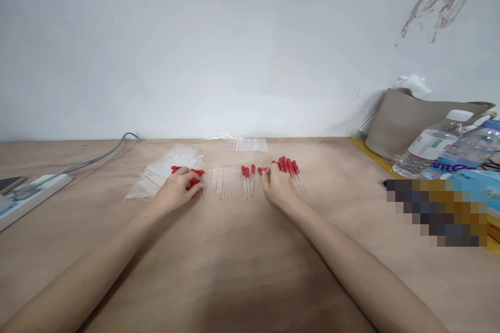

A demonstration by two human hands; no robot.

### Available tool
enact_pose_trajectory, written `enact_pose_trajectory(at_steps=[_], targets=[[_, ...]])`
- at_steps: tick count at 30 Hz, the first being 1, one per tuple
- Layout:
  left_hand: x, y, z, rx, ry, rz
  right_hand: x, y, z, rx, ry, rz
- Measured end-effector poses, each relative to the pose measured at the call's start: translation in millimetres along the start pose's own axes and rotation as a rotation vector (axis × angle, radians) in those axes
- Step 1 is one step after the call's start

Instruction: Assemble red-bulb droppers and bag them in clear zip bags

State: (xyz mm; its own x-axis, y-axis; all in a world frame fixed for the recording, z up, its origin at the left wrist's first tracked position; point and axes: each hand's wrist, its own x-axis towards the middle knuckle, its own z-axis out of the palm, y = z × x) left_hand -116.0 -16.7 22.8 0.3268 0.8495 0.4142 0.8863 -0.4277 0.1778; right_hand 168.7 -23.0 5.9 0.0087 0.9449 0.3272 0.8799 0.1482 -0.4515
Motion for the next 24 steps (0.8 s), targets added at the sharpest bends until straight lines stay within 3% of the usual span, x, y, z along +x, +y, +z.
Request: enact_pose_trajectory(at_steps=[4,9,13,16,19,21,24], targets=[[0,-5,7.1,0.098,-0.081,0.044,-18,10,7,0.077,0.087,-0.147],[0,-8,12.9,0.193,-0.085,0.064,-26,9,16,0.084,0.184,-0.270],[0,-4,6.4,0.185,-0.082,0.017,-25,12,21,0.053,0.224,-0.341],[-1,5,-1.9,0.120,-0.033,0.002,-25,15,23,0.038,0.220,-0.351],[-4,22,-4.7,-0.035,0.098,0.060,-26,15,23,0.046,0.227,-0.378],[-9,36,-0.1,-0.196,0.168,0.118,-28,13,23,0.063,0.221,-0.407],[-19,51,16.7,-0.365,0.161,0.143,-32,7,23,0.089,0.190,-0.445]])
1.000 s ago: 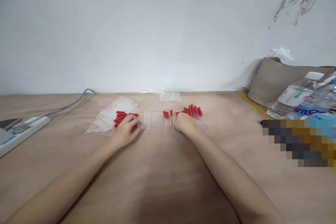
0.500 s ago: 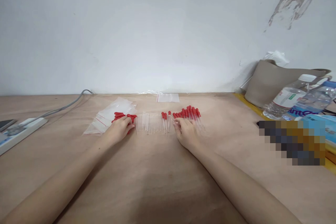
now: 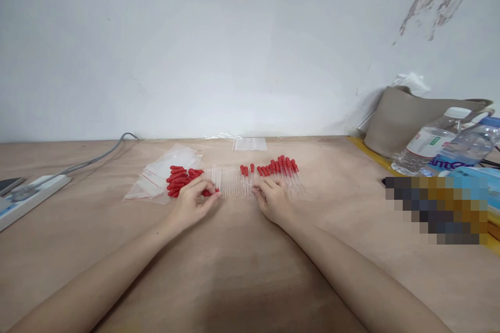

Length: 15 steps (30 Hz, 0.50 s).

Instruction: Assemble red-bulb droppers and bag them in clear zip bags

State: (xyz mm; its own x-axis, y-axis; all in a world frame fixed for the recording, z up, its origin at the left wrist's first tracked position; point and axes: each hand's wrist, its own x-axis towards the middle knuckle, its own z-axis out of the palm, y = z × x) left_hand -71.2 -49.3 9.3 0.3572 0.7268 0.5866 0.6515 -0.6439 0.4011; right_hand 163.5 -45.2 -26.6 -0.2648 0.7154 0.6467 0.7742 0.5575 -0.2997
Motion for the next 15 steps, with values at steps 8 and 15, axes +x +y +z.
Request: enact_pose_trajectory(at_steps=[8,15], targets=[[-11,-9,27.9,-0.147,-0.002,-0.094,0,-19,3,0.098,-0.087,-0.080],[-9,-4,23.9,-0.157,-0.048,-0.045,1,-25,5,0.110,-0.114,-0.122]])
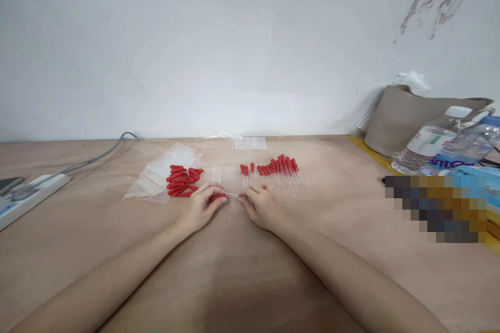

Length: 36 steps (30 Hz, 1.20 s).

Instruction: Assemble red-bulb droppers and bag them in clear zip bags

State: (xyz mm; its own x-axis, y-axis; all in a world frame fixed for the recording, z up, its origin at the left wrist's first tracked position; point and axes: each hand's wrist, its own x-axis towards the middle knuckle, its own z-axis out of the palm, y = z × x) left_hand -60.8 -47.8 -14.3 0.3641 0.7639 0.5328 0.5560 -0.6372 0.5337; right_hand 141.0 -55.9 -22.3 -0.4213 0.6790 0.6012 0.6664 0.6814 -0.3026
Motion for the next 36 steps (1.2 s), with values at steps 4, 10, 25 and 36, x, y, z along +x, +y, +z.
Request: enact_pose_trajectory(at_steps=[4,10,25,36], targets=[[0,-2,0.8,0.001,-0.005,0.018,0,0,-1,0.055,-0.022,-0.030],[-2,-3,-1.5,-0.091,-0.093,0.003,1,7,1,0.203,-0.059,-0.068],[-6,1,-3.0,-0.036,-0.240,0.082,2,-1,-4,-0.049,-0.167,-0.153],[-8,1,-2.1,-0.029,-0.171,0.194,11,-12,-1,0.074,-0.360,0.005]])
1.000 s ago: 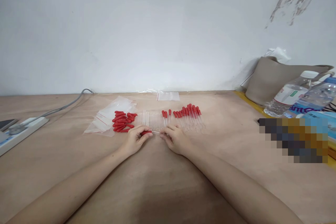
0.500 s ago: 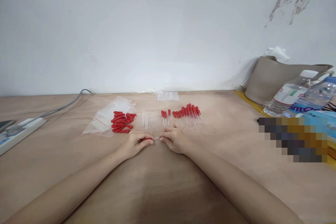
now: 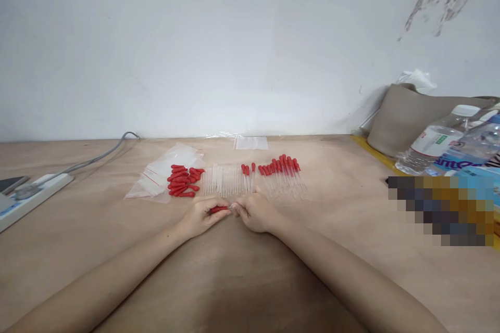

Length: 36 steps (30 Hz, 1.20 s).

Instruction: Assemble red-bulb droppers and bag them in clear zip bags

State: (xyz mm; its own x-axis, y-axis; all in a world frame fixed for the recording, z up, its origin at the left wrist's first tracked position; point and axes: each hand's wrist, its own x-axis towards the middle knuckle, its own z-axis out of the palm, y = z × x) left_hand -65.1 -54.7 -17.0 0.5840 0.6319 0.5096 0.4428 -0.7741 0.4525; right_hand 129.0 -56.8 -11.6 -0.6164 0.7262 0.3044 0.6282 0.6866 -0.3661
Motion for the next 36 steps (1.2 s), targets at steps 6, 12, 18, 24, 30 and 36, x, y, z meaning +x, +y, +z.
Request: enact_pose_trajectory(at_steps=[6,12,18,24,30,36], targets=[[5,-2,-0.9,0.072,0.008,-0.001,6,0,-8,0.048,-0.022,-0.005],[-3,-14,-17.9,0.520,0.132,-0.123,4,25,-34,0.065,0.215,0.298],[-12,-23,-23.4,0.703,0.043,-0.259,4,59,-56,-0.213,0.334,0.781],[-11,-19,-22.1,0.723,0.000,-0.245,11,59,-42,-0.407,0.221,0.830],[-11,-21,-22.2,0.711,-0.005,-0.261,15,49,-40,-0.451,0.147,0.882],[-12,-24,-21.5,0.679,-0.007,-0.266,34,34,-33,-0.329,0.077,0.806]])
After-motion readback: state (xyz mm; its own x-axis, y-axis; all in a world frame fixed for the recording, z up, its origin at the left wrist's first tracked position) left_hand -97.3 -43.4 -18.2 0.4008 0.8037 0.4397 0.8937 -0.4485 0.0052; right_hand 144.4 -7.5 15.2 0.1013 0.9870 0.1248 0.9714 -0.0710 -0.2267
